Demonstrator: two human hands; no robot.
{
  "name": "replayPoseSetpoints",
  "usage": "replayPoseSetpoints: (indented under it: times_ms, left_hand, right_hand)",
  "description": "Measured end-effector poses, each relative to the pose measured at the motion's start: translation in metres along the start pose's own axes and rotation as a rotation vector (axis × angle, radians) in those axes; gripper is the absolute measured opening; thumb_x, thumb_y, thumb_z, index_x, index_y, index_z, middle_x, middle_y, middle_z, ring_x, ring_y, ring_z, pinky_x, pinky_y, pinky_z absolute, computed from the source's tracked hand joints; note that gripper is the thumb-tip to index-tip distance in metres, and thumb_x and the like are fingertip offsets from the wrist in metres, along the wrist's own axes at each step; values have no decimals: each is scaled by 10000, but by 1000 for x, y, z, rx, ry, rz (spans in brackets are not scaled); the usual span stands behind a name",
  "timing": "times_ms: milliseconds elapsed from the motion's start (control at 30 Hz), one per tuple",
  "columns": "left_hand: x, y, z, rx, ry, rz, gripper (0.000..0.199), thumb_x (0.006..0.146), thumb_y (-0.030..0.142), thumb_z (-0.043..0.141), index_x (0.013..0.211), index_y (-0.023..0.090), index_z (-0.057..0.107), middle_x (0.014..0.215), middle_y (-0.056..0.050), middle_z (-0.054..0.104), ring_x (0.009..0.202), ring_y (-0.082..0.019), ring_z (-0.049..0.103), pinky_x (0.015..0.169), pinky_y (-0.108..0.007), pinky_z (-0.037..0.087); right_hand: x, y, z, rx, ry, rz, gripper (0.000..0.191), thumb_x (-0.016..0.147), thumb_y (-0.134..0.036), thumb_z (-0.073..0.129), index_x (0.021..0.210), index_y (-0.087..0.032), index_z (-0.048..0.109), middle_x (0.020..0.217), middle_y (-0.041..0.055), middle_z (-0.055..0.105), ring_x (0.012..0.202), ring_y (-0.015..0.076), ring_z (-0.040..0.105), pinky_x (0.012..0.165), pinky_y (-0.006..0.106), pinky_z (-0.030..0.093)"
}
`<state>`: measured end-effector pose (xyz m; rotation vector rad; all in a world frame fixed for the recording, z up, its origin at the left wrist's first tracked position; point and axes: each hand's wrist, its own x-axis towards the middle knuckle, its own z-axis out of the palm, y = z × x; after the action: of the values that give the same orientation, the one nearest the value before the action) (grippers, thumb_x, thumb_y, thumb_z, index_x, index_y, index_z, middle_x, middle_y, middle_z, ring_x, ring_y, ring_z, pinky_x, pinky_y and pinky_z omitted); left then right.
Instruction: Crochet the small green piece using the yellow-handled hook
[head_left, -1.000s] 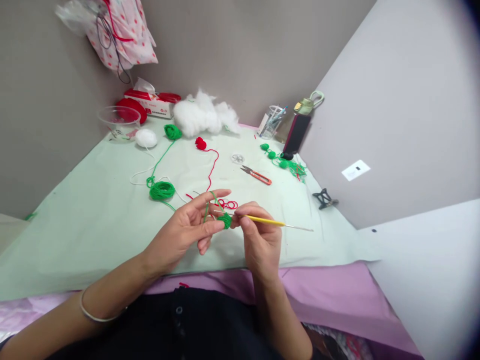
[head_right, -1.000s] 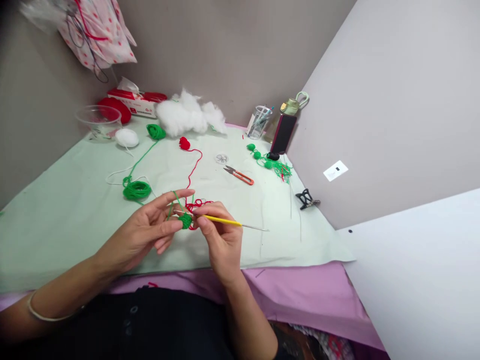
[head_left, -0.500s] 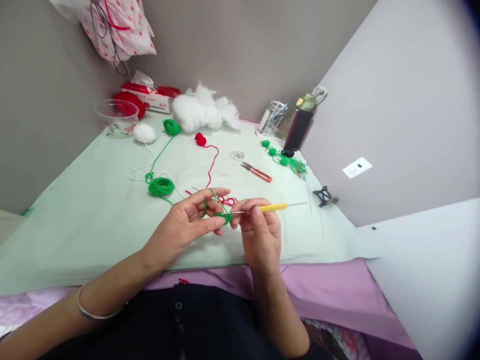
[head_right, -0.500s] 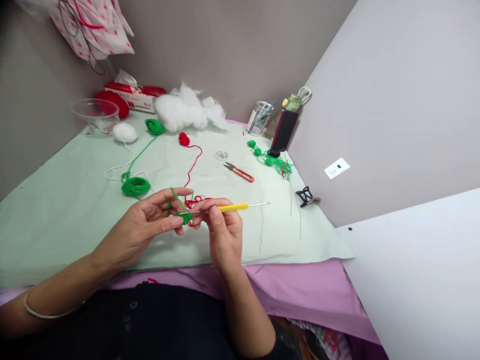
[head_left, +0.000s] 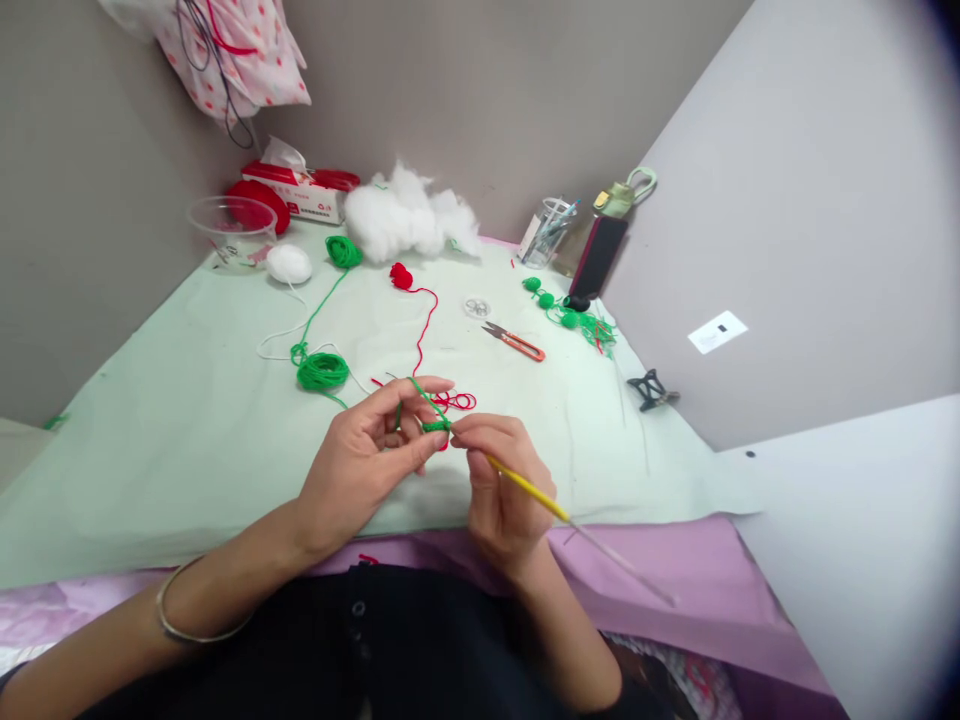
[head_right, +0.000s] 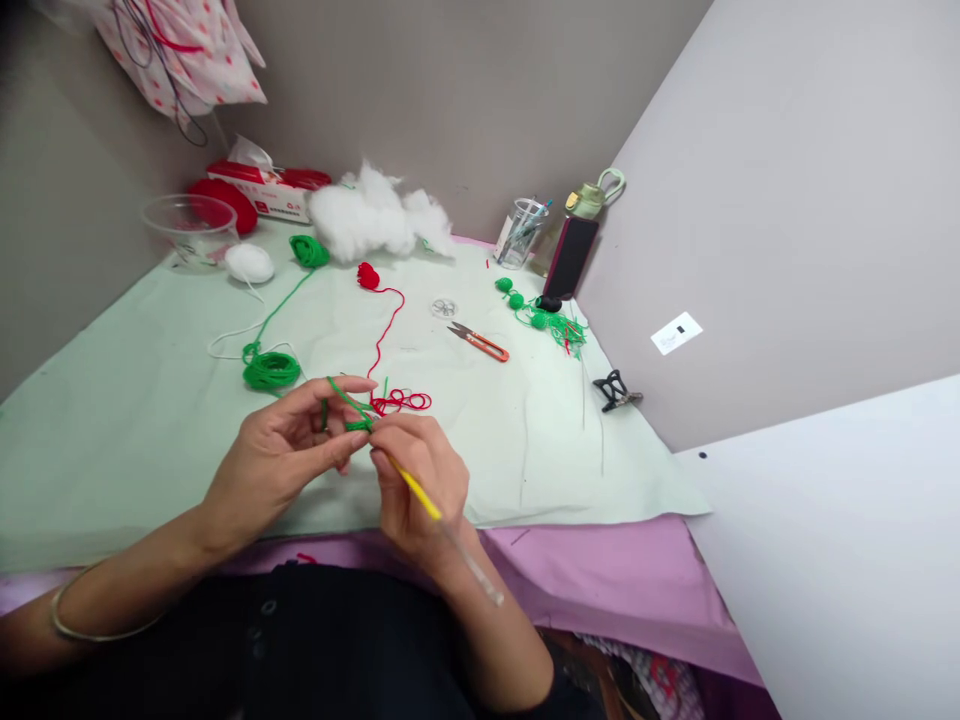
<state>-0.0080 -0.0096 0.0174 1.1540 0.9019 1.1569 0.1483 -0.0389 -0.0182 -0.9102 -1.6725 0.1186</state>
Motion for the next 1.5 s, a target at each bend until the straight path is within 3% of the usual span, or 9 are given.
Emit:
replayPoseSetpoints:
  times_ms: [133, 267, 433, 533, 733, 933, 1233, 1367, 1500]
  left_hand:
    - [1, -3, 0, -210, -103, -205, 514, 782, 204, 897, 1276, 227, 755, 732, 59, 610, 392, 1, 371, 370, -132, 321]
    - [7, -1, -6, -478, -240, -431, 366, 844, 208, 849, 1199, 154, 779, 552, 120, 392, 397, 11, 171, 352, -104, 211]
    - [8, 4, -3, -444, -211, -351, 425, 827, 163, 851, 1240, 225, 772, 768, 54, 600, 394, 38, 299, 368, -106, 264]
    - [5, 3, 3, -376, -190, -290, 434, 806, 201, 878, 1227, 241, 780, 939, 19, 657, 413, 35, 416, 382, -122, 331]
    - [7, -4, 6, -448, -185, -357, 421, 821, 212, 866, 1233, 191, 782, 675, 57, 562, 433, -3, 392, 416, -119, 360]
    - [15, -3, -3, -557, -226, -431, 299, 814, 131, 826, 1112, 151, 828, 608, 73, 450, 442, -5, 296, 398, -103, 316]
    - [8, -9, -3, -293, -290, -274, 305, 873, 239, 818, 1174, 284, 819, 1077, -10, 685, 506, 7, 491, 487, -155, 457]
    - [8, -8, -6, -259, -278, -237, 293, 882, 249, 814, 1172, 294, 822, 1126, -19, 681, 536, 8, 499, 516, -148, 461]
    - [8, -8, -6, -256, -241, -201, 323, 859, 241, 834, 1180, 277, 821, 986, -9, 642, 593, -30, 506, 494, -136, 465]
  right_hand:
    - [-7, 8, 10, -256, 127, -174, 335, 966, -104, 638, 1226, -297, 724, 1036, 68, 725, 928, 196, 719, 745, 337, 621]
    - [-1, 6, 4, 60, 188, 61, 247, 1032, -150, 538, 1125, -248, 745, 939, 52, 729, 880, 183, 708, 753, 350, 613]
    - [12, 2, -4, 398, 157, 252, 191, 1035, -221, 572, 1018, -246, 760, 925, 40, 735, 824, 171, 695, 704, 335, 594]
    - [12, 2, -1, 311, 117, 228, 218, 1024, -164, 581, 1081, -257, 769, 981, 45, 777, 944, 186, 731, 776, 337, 619]
    - [-1, 8, 4, -91, 163, -48, 337, 958, -92, 661, 1205, -297, 764, 1096, 69, 752, 992, 200, 723, 803, 351, 622]
    - [8, 8, -6, 439, 239, 364, 202, 1035, -245, 568, 1017, -259, 769, 846, 20, 695, 703, 144, 640, 657, 317, 561]
    - [11, 9, -5, 698, 175, 580, 149, 991, -334, 674, 947, -259, 794, 866, 2, 736, 693, 111, 626, 668, 271, 535]
    - [11, 7, -10, 705, 161, 594, 208, 1028, -355, 610, 936, -237, 755, 848, 5, 730, 688, 118, 634, 660, 278, 538]
    - [8, -2, -15, 425, 116, 438, 208, 1061, -276, 533, 1018, -247, 734, 934, 25, 759, 766, 143, 677, 716, 308, 566]
